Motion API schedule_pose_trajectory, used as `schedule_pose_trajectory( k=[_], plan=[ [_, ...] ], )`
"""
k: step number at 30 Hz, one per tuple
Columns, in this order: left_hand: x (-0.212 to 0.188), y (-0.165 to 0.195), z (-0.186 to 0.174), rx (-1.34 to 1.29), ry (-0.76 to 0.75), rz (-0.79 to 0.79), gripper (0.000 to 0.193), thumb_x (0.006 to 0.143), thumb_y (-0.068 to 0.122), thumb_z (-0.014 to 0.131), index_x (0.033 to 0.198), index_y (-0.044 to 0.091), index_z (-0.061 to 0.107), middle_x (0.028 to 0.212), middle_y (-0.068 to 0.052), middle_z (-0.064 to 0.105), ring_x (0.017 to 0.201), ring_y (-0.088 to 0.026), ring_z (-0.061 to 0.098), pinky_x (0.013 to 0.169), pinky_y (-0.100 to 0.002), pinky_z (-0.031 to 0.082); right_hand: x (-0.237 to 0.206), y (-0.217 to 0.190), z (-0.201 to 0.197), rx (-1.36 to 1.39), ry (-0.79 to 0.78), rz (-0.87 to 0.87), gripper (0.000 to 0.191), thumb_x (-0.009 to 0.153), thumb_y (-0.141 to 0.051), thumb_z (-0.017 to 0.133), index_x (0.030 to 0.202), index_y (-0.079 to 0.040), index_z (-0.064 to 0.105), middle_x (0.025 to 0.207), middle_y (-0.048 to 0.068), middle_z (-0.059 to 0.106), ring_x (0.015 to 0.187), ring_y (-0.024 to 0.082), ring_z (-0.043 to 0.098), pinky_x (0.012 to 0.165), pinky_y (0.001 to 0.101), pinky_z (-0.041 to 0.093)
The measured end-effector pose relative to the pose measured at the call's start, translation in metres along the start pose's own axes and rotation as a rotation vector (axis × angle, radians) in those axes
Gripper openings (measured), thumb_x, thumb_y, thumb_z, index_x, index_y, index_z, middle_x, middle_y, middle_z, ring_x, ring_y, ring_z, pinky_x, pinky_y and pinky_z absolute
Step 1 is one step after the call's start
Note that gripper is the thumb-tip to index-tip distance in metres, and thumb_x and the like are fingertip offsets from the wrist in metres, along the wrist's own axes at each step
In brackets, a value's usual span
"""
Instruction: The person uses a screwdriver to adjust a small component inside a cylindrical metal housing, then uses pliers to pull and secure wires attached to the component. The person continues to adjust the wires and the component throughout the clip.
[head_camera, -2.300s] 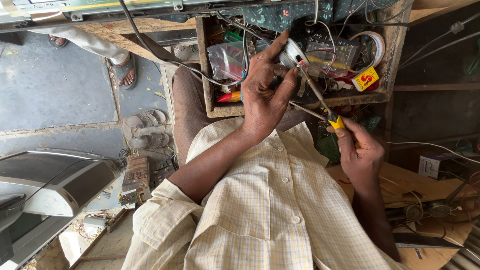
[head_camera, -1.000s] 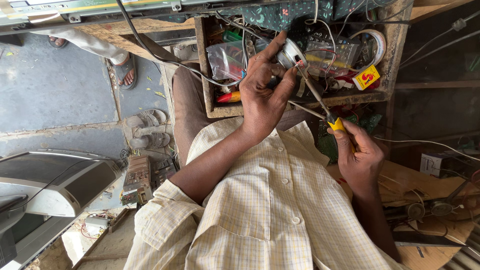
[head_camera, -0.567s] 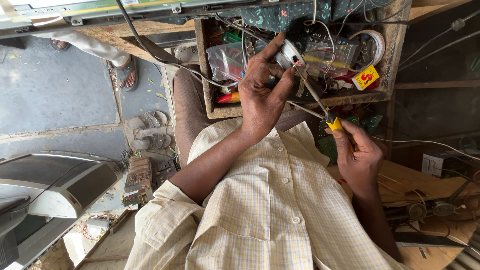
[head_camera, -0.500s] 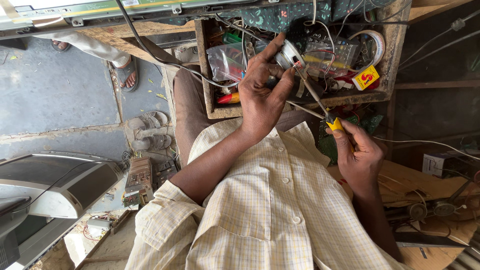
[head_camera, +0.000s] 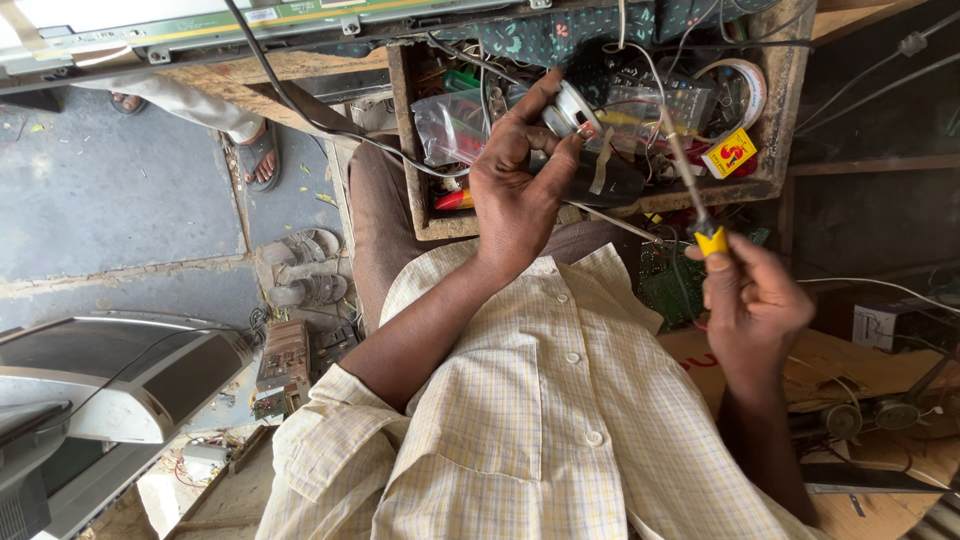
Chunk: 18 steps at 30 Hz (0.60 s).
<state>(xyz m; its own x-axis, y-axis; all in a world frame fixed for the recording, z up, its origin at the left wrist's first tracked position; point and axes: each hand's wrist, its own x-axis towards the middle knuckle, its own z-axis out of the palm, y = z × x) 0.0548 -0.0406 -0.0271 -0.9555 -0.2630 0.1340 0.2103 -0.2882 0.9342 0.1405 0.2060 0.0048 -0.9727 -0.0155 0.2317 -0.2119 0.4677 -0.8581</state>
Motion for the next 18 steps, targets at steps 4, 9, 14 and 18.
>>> schedule_pose_trajectory(
  k=[4,9,14,18],
  plan=[
    [0.001,-0.001,-0.004,-0.055,-0.023,0.004,0.019,0.099,0.000,0.073,0.084,0.001,0.062,0.155,-0.020,0.054,0.144,-0.025,0.056,0.115,-0.038,0.055,0.015,-0.012,-0.010,-0.034,0.060,-0.003,0.015,0.115,0.000,0.061,0.128,0.006,0.065,0.102,0.022,0.075,0.055,0.005,0.058,0.044,0.0185,0.045],
    [0.003,0.001,-0.006,-0.038,-0.017,-0.015,0.018,0.097,-0.002,0.073,0.082,0.000,0.064,0.153,-0.021,0.056,0.142,-0.027,0.057,0.113,-0.041,0.055,0.040,-0.040,-0.024,-0.093,0.242,0.228,0.021,0.108,0.002,0.060,0.129,0.005,0.062,0.105,0.014,0.072,0.062,0.002,0.054,0.054,0.0178,0.042],
    [0.000,0.006,-0.011,-0.002,-0.042,-0.025,0.012,0.096,-0.006,0.066,0.085,-0.002,0.065,0.152,-0.021,0.056,0.145,-0.027,0.055,0.117,-0.042,0.055,0.080,-0.024,-0.064,-0.145,0.304,0.102,0.028,0.115,0.009,0.061,0.143,0.006,0.060,0.117,0.013,0.072,0.073,0.007,0.062,0.061,0.0209,0.051],
    [0.000,0.006,-0.008,-0.044,-0.004,-0.044,0.015,0.096,-0.008,0.070,0.082,-0.003,0.064,0.151,-0.022,0.058,0.142,-0.028,0.056,0.117,-0.042,0.050,0.118,0.012,-0.094,-0.349,0.328,-0.151,0.027,0.115,0.014,0.060,0.141,0.008,0.060,0.113,0.015,0.071,0.077,0.012,0.067,0.063,0.0254,0.054]
  ],
)
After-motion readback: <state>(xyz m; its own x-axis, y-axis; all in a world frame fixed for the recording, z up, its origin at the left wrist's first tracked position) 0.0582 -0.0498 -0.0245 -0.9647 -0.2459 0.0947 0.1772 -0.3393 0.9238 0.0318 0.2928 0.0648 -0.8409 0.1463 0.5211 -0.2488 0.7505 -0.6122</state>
